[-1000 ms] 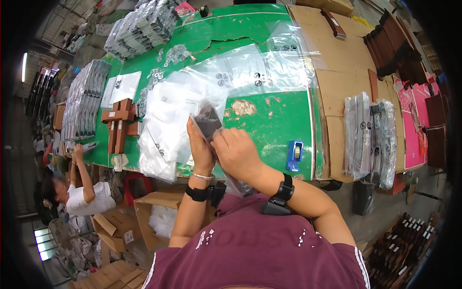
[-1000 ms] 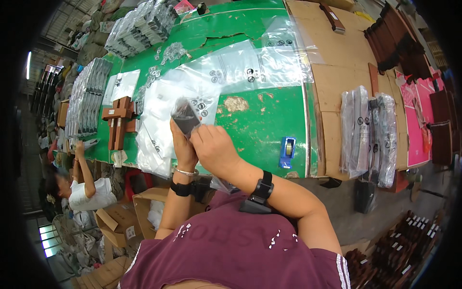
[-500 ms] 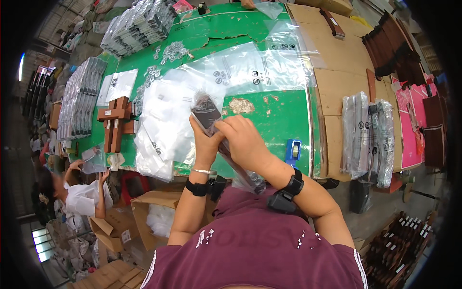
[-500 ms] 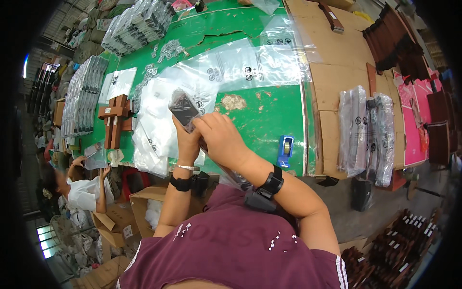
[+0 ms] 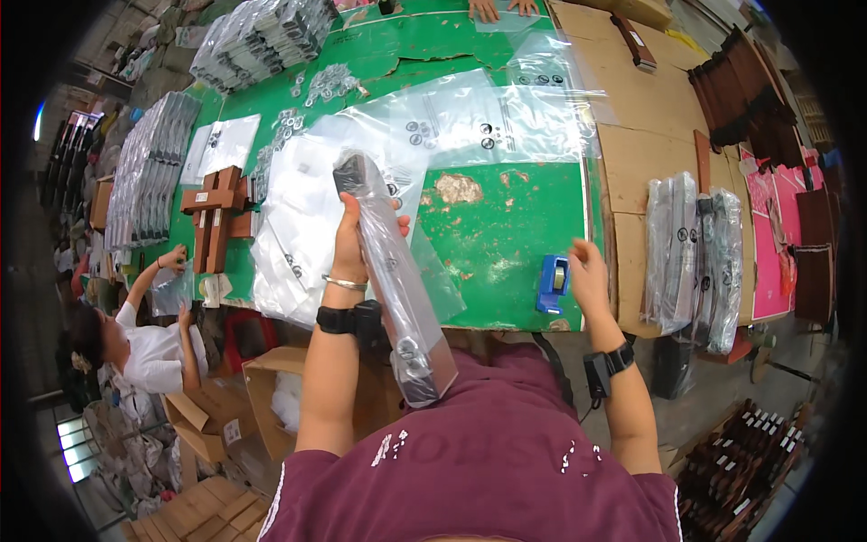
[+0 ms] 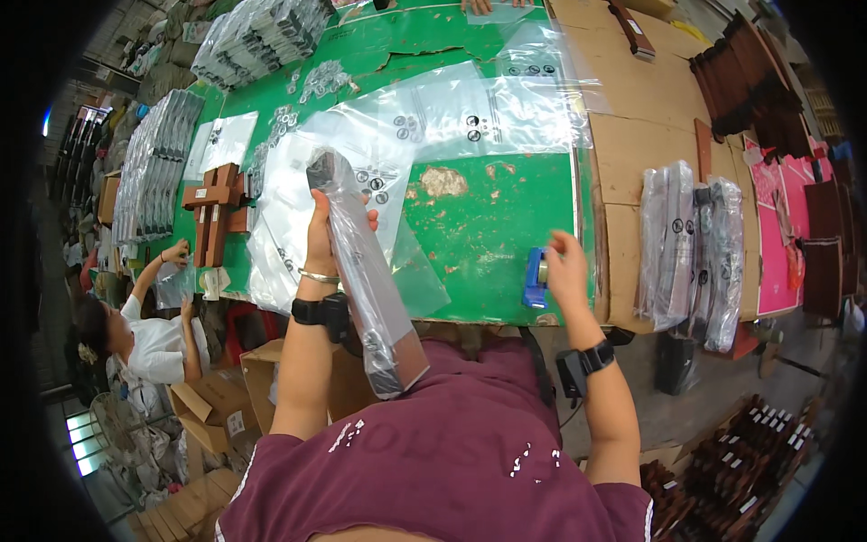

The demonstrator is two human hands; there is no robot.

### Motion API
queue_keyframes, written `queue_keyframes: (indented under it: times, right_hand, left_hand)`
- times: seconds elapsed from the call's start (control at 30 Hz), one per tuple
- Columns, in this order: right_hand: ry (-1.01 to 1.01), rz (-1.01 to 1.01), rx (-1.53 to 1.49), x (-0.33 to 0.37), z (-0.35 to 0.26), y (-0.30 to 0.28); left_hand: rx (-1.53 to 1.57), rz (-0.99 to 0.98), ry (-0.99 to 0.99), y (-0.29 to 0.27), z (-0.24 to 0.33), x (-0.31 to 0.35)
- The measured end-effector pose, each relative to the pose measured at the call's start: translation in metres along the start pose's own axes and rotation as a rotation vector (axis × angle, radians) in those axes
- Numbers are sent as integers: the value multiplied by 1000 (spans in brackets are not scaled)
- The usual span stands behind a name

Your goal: Placing wooden furniture components into plastic bags and sealing them with tape.

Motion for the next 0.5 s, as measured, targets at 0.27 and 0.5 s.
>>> queue_keyframes:
  times: [0.27,0.5]
  right_hand:
    - [421,0,-174,57,142,4]
    - [489,8,64,53,138,6]
  left_hand:
    - [52,-15,-130,-2,-41,3]
    - [-14,28,-164,-4,-49,-4]
Point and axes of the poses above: each hand's wrist, its own x-axis away from the middle knuckle, its own y-axis out of the palm, z = x × y, the point moved 5 cm from there along -x, towards the middle knuckle, and after that the axes turned 6 degrees about -y, right-handed, at the moved point
